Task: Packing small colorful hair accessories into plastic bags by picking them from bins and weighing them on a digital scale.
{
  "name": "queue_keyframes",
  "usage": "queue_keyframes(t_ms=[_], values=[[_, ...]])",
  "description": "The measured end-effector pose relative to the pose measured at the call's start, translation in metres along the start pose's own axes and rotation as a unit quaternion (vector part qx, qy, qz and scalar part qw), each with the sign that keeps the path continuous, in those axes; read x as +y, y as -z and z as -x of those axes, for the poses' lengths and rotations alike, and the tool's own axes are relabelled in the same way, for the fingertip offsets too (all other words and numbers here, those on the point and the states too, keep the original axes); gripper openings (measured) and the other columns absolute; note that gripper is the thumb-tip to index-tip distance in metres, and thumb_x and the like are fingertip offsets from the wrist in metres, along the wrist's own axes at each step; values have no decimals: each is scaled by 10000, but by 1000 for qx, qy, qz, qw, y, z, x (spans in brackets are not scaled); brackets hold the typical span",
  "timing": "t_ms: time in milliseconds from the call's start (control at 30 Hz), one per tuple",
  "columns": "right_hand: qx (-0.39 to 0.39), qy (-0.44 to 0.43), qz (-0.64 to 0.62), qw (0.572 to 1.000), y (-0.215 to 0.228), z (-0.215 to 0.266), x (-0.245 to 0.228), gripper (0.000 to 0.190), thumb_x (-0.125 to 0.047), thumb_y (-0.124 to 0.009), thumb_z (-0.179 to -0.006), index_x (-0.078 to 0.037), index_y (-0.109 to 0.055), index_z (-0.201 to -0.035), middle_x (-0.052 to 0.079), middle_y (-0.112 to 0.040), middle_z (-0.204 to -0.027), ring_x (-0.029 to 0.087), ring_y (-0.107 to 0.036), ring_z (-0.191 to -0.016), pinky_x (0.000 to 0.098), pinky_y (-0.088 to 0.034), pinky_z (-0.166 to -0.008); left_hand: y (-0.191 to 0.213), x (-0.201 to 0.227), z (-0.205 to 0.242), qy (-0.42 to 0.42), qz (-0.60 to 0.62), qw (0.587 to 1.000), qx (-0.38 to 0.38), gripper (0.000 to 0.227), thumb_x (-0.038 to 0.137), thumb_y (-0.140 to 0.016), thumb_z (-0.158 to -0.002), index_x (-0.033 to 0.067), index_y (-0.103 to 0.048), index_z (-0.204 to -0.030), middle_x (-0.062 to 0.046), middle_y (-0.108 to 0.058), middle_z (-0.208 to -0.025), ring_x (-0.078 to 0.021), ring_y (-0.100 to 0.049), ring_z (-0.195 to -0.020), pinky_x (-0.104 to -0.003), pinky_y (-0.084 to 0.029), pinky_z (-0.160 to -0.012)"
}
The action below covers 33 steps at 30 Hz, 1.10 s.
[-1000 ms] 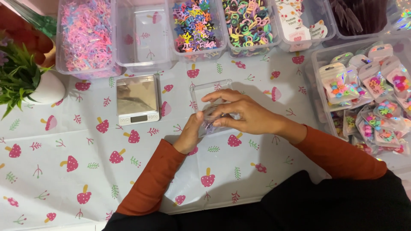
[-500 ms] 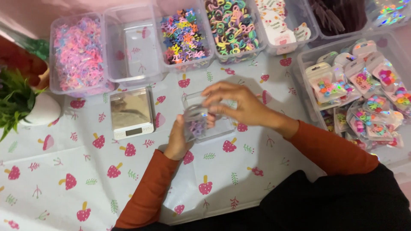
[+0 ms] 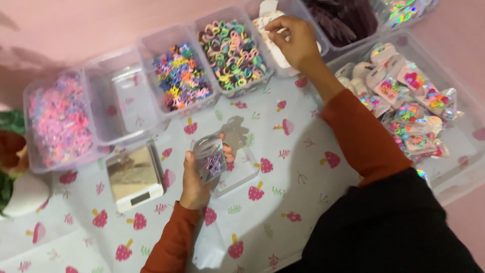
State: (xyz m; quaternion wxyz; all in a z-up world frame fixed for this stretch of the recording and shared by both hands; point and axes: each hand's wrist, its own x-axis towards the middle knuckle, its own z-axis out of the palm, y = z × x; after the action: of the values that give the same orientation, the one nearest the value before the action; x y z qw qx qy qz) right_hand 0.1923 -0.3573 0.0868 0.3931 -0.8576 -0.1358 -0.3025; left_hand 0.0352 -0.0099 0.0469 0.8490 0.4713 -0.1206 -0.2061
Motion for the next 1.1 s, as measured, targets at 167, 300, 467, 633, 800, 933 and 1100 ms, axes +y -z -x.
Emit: queue_keyframes(t_ms=[167,300,467,633,800,933,1100], values=[[-23,-129,111,985,-5,-19,87,159,-73,-701,-894,-151,-800,-990,29,-782,-998,177,-725,-824,319,-548,-739,2,-9,-28,-13,110,994,6,921,678,-581,-893,-99,-506,-1382,-184,-697,-1032,-279,-685,-909,-449,-559,-918],[-57,-194,106,974,-10,-30,94,177,-101,-664,-923,-91,-801,-1035,90,-782,-1058,216,-737,-882,345,-585,-759,15,-21,-39,-8,140,990,10,880,656,-576,-915,-87,-514,-1382,-181,-698,-1042,-276,-679,-927,-440,-540,-918],[-197,-296,204,912,-22,-37,105,349,-237,-734,-922,-153,-720,-1261,152,-646,-1313,375,-642,-1121,441,-509,-945,24,-25,-39,8,40,998,48,938,719,-439,-923,-73,-496,-1423,-151,-698,-1046,-261,-677,-909,-458,-559,-880],[-215,-253,259,907,-36,-30,109,491,-394,-715,-947,-121,-637,-1347,205,-557,-1345,431,-576,-1168,539,-493,-918,3,-16,-48,2,25,999,31,931,702,-495,-918,-108,-520,-1378,-162,-707,-1034,-257,-675,-886,-447,-549,-892],[-208,-248,248,913,-30,-29,108,570,-343,-865,-821,-128,-661,-1308,170,-607,-1315,392,-591,-1143,489,-503,-896,-13,-17,-60,12,10,1000,2,872,677,-421,-954,-85,-532,-1365,-170,-704,-1062,-259,-691,-901,-445,-558,-887],[-102,-296,89,945,-31,-29,110,298,-54,-844,-792,-167,-748,-1050,74,-704,-1048,241,-682,-933,375,-573,-775,-20,-18,-69,42,-13,999,-19,900,694,-393,-934,-63,-514,-1404,-157,-709,-1083,-249,-693,-934,-433,-565,-906],[-5,-274,-40,961,-27,-35,101,120,-42,-787,-873,-147,-778,-931,6,-730,-866,114,-693,-787,282,-609,-710,-30,-18,-87,35,0,999,-6,845,655,-374,-957,-72,-583,-1333,-191,-719,-1063,-275,-695,-918,-439,-592,-848]])
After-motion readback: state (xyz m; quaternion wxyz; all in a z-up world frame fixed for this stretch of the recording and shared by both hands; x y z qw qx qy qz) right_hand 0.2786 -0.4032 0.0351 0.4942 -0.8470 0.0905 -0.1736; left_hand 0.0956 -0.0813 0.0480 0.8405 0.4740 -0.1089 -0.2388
